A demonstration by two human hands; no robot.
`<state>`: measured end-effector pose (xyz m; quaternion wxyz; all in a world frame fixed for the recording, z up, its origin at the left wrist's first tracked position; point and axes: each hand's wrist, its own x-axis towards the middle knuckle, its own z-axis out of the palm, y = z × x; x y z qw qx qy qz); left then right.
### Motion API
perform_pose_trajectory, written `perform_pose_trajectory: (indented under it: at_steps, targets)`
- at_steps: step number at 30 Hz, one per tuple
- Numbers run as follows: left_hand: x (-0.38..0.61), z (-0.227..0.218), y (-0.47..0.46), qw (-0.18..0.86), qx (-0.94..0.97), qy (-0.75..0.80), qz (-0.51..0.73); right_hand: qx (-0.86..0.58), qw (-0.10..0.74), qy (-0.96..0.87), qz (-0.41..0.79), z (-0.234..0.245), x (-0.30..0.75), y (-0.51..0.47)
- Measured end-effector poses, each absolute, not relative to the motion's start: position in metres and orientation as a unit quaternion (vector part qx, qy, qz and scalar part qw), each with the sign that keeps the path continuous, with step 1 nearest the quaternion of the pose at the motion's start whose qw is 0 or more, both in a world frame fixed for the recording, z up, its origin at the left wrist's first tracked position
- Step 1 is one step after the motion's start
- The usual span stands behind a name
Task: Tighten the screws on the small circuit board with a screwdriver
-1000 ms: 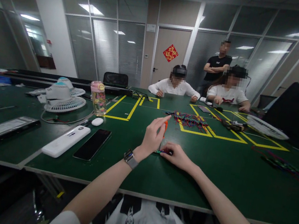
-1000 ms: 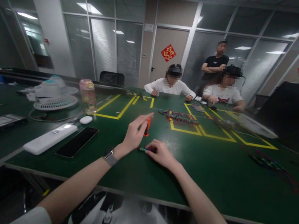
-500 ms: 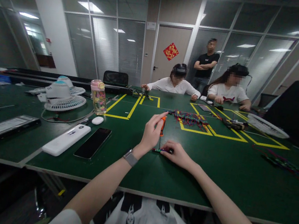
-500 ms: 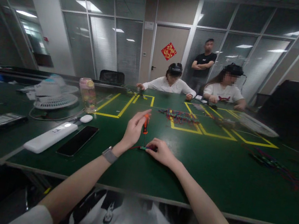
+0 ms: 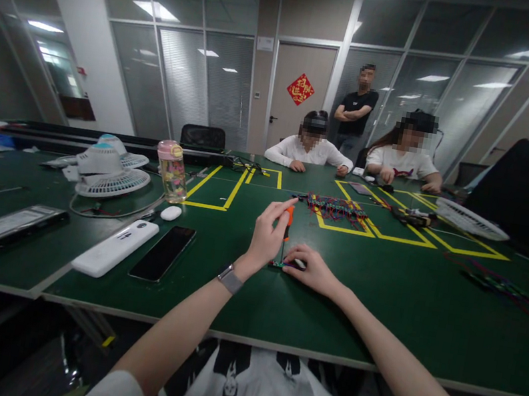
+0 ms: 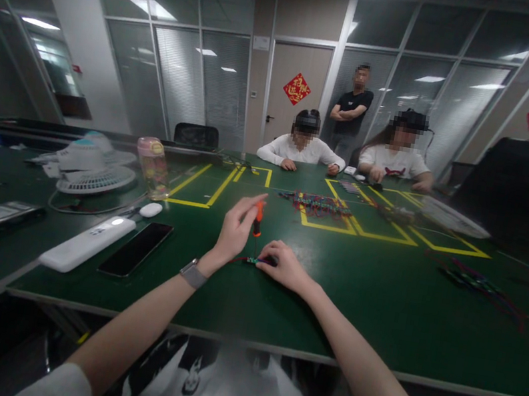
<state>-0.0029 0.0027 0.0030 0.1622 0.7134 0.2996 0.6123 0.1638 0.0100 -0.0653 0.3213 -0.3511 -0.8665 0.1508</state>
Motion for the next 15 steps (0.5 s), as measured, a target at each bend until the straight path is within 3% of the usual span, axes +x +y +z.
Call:
perform_pose_trajectory:
  at_steps: [15]
  targets:
    - [-0.0032,0.0016,0.0054,0.171,0.712,0.299,0.612,-0.351,0.315,-0.861,0.188,-0.0625,0.1633,0.0097]
